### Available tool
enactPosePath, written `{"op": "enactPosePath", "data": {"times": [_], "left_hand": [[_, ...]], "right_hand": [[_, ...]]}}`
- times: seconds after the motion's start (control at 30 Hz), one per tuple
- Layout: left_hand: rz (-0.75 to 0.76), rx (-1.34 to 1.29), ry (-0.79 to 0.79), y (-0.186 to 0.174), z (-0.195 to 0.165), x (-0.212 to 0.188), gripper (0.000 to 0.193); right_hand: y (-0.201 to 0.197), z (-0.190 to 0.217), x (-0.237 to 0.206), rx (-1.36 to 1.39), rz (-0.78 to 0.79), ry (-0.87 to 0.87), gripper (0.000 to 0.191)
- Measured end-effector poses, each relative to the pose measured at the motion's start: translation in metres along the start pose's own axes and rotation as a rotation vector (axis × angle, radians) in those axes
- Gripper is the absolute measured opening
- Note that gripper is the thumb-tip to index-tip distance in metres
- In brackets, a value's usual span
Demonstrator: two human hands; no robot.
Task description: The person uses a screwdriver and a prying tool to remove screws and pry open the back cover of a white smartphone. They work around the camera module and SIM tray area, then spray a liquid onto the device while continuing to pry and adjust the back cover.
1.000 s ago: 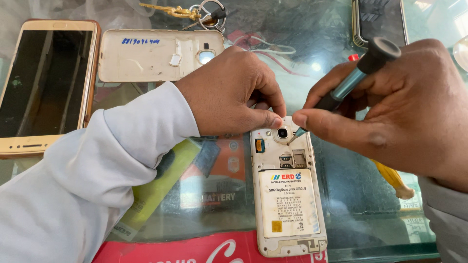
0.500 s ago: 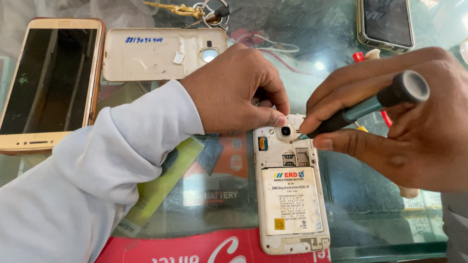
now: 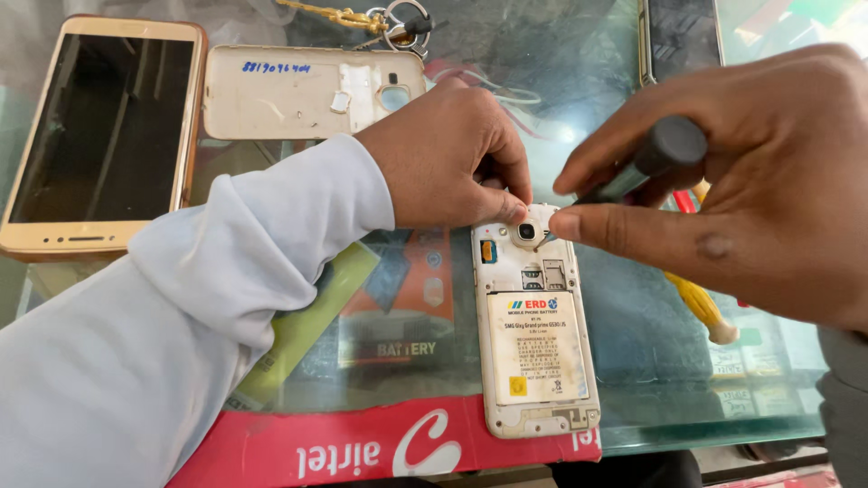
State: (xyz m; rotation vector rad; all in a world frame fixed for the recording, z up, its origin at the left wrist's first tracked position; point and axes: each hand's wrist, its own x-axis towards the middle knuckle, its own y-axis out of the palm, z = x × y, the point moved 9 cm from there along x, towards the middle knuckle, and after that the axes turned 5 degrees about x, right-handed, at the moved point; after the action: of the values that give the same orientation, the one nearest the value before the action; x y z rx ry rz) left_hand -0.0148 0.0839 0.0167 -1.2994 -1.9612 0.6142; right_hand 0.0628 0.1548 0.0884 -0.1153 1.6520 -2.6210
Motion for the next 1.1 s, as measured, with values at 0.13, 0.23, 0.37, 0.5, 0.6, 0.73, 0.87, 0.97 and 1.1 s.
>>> {"op": "enactPosePath", "data": {"times": [0.13, 0.23, 0.37, 0.5, 0.6, 0.73, 0.87, 0.97, 1.1], "left_hand": [[0.000, -0.003, -0.038, 0.001, 0.004, 0.002, 0.012], [0.016, -0.018, -0.065, 0.003, 0.007, 0.003, 0.012], [0.015, -0.023, -0.069, 0.004, 0.007, 0.005, 0.012], [0.037, -0.034, -0.096, 0.006, 0.010, 0.006, 0.012], [0.032, -0.028, -0.106, 0.006, 0.011, 0.006, 0.013], [0.026, -0.029, -0.091, 0.005, 0.009, 0.006, 0.012], [0.029, -0.027, -0.093, 0.006, 0.009, 0.006, 0.012], [0.040, -0.032, -0.110, 0.007, 0.010, 0.006, 0.013], [0.045, -0.028, -0.124, 0.007, 0.011, 0.007, 0.014]], "right_hand": [[-0.005, -0.016, 0.001, -0.092, 0.042, 0.180, 0.033], [-0.015, -0.018, -0.003, -0.046, -0.017, 0.142, 0.019], [-0.012, -0.038, -0.011, 0.090, 0.027, 0.286, 0.012], [-0.012, -0.048, -0.017, 0.090, 0.021, 0.316, 0.014], [-0.010, -0.056, -0.019, 0.127, 0.019, 0.303, 0.014], [-0.010, -0.063, -0.018, 0.129, 0.023, 0.293, 0.013], [-0.009, -0.050, -0.010, 0.157, 0.056, 0.258, 0.013], [-0.012, -0.048, -0.009, -0.095, 0.100, 0.487, 0.015], [-0.013, -0.041, -0.010, -0.556, 0.358, 0.777, 0.024]]}}
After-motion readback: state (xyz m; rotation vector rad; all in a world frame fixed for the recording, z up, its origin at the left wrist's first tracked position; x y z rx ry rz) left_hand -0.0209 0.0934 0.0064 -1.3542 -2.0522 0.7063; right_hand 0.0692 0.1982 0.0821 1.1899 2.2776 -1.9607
